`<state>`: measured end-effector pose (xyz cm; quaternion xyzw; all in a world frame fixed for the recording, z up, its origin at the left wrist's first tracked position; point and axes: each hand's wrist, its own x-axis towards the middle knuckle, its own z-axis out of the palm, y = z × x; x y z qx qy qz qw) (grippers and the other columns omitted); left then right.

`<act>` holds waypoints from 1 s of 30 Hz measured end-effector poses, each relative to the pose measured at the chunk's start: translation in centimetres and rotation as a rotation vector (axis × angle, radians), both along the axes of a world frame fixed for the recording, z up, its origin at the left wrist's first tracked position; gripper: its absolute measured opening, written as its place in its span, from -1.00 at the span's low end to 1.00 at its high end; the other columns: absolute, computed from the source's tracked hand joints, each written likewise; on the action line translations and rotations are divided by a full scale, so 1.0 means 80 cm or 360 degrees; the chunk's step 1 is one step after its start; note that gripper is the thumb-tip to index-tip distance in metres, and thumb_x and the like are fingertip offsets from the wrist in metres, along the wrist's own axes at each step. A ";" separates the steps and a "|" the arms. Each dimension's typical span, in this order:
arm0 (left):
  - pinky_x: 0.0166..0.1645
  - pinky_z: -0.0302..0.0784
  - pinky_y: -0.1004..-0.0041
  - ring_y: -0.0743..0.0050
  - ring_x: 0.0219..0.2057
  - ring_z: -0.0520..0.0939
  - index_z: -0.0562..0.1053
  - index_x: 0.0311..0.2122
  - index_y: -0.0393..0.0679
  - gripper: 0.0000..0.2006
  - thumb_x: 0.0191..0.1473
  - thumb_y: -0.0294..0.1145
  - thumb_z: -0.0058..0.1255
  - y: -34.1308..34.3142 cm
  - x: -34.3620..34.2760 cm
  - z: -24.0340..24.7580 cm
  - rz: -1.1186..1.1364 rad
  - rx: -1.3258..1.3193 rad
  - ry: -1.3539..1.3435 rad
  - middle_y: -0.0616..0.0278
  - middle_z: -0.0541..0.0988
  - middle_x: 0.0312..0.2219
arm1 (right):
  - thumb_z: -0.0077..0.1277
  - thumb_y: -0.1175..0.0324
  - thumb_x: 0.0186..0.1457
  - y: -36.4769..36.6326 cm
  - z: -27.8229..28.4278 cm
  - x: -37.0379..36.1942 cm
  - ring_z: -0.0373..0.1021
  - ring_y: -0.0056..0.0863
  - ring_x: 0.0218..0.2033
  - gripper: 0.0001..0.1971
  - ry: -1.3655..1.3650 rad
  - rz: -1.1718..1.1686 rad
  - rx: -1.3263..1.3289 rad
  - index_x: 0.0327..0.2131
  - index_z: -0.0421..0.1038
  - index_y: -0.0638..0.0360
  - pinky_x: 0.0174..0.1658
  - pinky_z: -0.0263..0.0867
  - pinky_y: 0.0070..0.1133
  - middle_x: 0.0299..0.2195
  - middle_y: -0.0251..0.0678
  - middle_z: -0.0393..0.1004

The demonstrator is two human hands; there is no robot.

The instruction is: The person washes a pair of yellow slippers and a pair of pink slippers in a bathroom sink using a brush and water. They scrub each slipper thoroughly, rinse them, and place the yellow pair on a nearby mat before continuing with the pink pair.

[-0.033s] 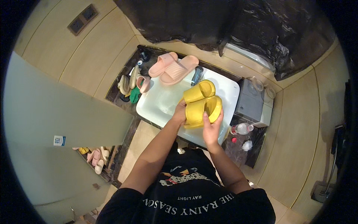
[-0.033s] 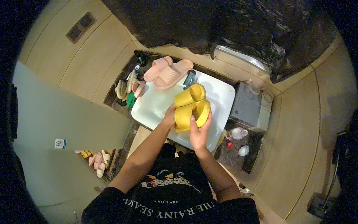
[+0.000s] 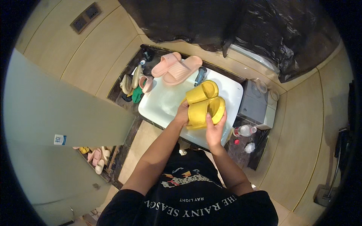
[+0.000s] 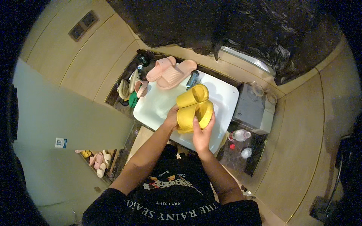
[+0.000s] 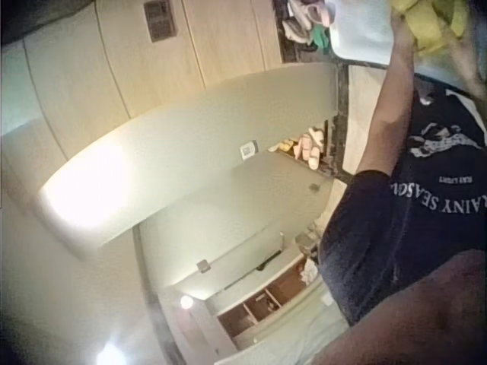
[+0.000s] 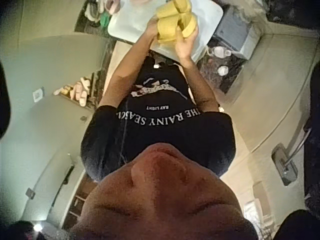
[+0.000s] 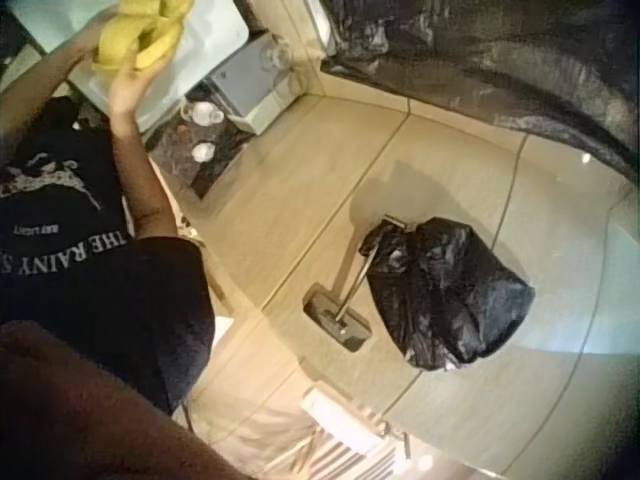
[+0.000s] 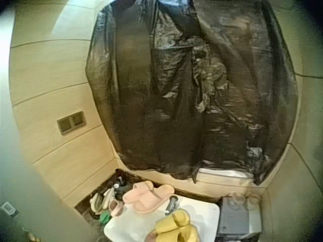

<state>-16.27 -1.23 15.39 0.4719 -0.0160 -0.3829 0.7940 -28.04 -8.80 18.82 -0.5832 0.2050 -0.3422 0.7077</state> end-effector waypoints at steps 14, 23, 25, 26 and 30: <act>-0.24 0.53 0.45 0.40 -0.34 0.61 0.51 -0.17 -0.24 -0.71 -0.07 -0.51 0.20 0.014 -0.008 -0.022 0.0353 0.0359 -0.0803 0.20 0.61 -0.29 | 0.15 0.33 -0.01 -0.030 0.045 -0.007 0.19 -0.03 0.06 -0.30 0.0490 -0.0213 -0.1460 0.16 0.07 0.34 0.13 0.12 -0.32 0.03 0.06 0.24; 0.17 0.21 0.06 0.04 -0.06 0.46 0.46 -0.31 -0.22 -0.67 -0.34 -0.60 0.08 0.062 -0.032 0.018 0.0505 0.1149 -0.2240 0.06 0.52 -0.27 | -0.01 0.01 0.14 -0.049 0.029 0.036 0.40 0.05 -0.20 -0.39 0.1151 0.0565 -0.1221 0.11 0.22 0.27 -0.08 0.30 -0.29 -0.26 0.14 0.45; 0.23 0.13 0.04 0.07 -0.02 0.44 0.46 -0.30 -0.21 -0.68 -0.31 -0.62 0.09 0.088 -0.034 0.025 0.0415 0.1192 -0.2233 0.08 0.51 -0.27 | 0.00 0.03 0.14 -0.043 0.036 0.044 0.45 -0.04 -0.31 -0.42 0.1333 0.0787 -0.0957 0.12 0.24 0.21 -0.17 0.33 -0.34 -0.36 0.09 0.49; 0.23 0.13 0.04 0.08 -0.02 0.45 0.46 -0.30 -0.21 -0.68 -0.31 -0.62 0.09 0.102 -0.035 0.026 0.0427 0.1244 -0.2228 0.09 0.51 -0.26 | 0.00 0.04 0.14 -0.037 0.039 0.049 0.47 -0.09 -0.36 -0.43 0.1426 0.0891 -0.0825 0.12 0.25 0.18 -0.21 0.35 -0.36 -0.40 0.07 0.51; 0.24 0.11 0.04 0.10 -0.01 0.45 0.46 -0.29 -0.19 -0.68 -0.30 -0.62 0.08 0.166 -0.042 0.023 0.0464 0.1394 -0.2204 0.13 0.51 -0.25 | -0.02 0.03 0.16 0.012 0.043 0.069 0.47 -0.42 -0.54 -0.44 0.1255 0.1275 -0.0719 0.12 0.24 0.18 -0.45 0.35 -0.49 -0.53 -0.10 0.50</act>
